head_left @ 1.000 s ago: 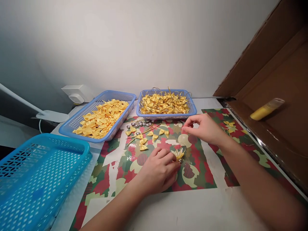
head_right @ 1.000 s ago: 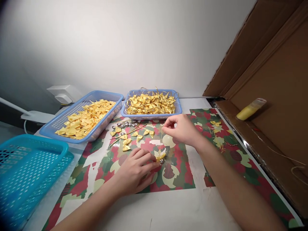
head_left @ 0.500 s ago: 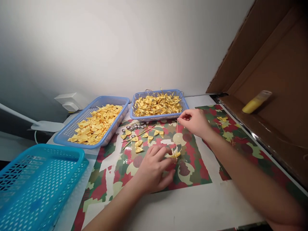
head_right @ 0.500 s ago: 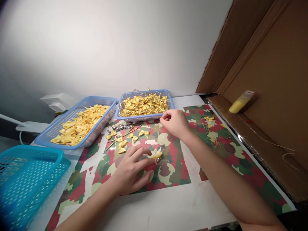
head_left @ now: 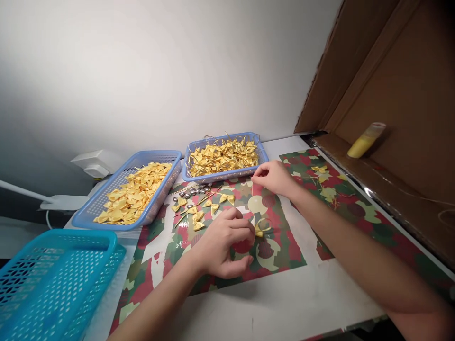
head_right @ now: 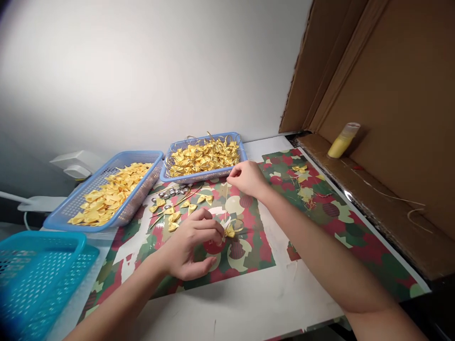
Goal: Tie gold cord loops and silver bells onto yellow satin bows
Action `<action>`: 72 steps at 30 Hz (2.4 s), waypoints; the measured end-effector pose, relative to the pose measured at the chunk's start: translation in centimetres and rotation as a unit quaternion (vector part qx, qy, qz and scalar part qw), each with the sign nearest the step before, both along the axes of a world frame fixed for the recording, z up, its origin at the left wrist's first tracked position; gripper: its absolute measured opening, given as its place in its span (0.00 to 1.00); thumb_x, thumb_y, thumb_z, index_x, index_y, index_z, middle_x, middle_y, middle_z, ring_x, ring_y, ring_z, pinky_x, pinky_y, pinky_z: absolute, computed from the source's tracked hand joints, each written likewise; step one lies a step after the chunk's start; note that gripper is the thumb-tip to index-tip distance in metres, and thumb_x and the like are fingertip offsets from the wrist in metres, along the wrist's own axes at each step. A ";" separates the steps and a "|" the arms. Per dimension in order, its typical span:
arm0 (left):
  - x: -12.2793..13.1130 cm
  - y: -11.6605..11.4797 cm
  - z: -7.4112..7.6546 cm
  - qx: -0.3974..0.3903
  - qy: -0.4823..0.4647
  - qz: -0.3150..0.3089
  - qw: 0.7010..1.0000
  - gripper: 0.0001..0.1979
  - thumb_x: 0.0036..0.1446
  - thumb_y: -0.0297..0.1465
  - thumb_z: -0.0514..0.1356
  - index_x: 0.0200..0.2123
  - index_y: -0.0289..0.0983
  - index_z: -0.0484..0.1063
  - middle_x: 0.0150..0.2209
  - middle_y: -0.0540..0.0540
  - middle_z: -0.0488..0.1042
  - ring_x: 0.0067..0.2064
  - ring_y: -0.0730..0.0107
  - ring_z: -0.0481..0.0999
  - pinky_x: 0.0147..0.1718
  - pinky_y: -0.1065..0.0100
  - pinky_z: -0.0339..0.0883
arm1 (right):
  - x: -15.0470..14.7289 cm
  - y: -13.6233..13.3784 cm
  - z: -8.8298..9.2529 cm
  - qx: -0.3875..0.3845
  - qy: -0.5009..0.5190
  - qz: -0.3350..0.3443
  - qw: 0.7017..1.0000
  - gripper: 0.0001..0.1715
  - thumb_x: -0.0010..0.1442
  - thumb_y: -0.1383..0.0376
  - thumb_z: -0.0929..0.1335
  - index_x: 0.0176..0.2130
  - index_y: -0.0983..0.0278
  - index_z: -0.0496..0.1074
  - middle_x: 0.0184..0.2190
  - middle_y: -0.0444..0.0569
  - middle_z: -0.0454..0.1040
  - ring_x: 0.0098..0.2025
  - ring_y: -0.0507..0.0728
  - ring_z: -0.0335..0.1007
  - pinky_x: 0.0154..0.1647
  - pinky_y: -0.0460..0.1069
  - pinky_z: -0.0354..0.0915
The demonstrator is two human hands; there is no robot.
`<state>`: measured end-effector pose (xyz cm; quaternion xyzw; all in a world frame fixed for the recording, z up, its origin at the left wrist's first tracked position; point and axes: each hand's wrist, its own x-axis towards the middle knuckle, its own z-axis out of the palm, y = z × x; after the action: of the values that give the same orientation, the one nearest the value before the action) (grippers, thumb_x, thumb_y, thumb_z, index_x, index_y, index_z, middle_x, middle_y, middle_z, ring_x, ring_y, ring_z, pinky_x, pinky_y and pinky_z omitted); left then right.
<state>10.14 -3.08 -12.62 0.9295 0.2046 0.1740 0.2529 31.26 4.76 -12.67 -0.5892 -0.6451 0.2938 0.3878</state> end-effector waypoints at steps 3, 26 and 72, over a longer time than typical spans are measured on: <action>0.0 0.0 0.2 -0.001 0.022 0.005 1.000 0.07 0.48 0.35 0.55 0.30 0.40 0.68 0.31 0.45 0.74 0.33 0.62 0.64 0.37 0.59 0.59 | 0.0 0.2 -0.1 -0.026 0.066 0.000 0.997 0.03 0.44 0.69 0.71 0.21 0.66 0.75 0.20 0.45 0.75 0.24 0.51 0.68 0.25 0.45 0.60; 0.7 1.9 -0.8 -0.006 -0.126 0.176 0.976 0.07 0.58 0.28 0.56 0.35 0.38 0.75 0.37 0.45 0.79 0.38 0.65 0.74 0.39 0.63 0.65 | 0.2 -0.4 2.8 0.037 0.265 0.146 0.952 0.07 0.52 0.67 0.70 0.27 0.63 0.67 0.23 0.42 0.75 0.28 0.51 0.72 0.32 0.47 0.67; 6.4 4.7 -0.5 -0.440 -0.305 0.227 0.814 0.08 0.52 0.35 0.65 0.28 0.37 0.81 0.25 0.49 0.78 0.21 0.77 0.67 0.20 0.74 0.60 | -0.5 -8.3 -3.5 0.064 -0.006 0.022 0.998 0.07 0.56 0.70 0.69 0.29 0.59 0.74 0.35 0.46 0.77 0.42 0.59 0.69 0.45 0.55 0.64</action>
<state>16.51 1.63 -13.10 0.5456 0.3773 0.3923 0.6372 30.73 -3.50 -16.12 -0.5504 -0.6779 0.2567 0.4143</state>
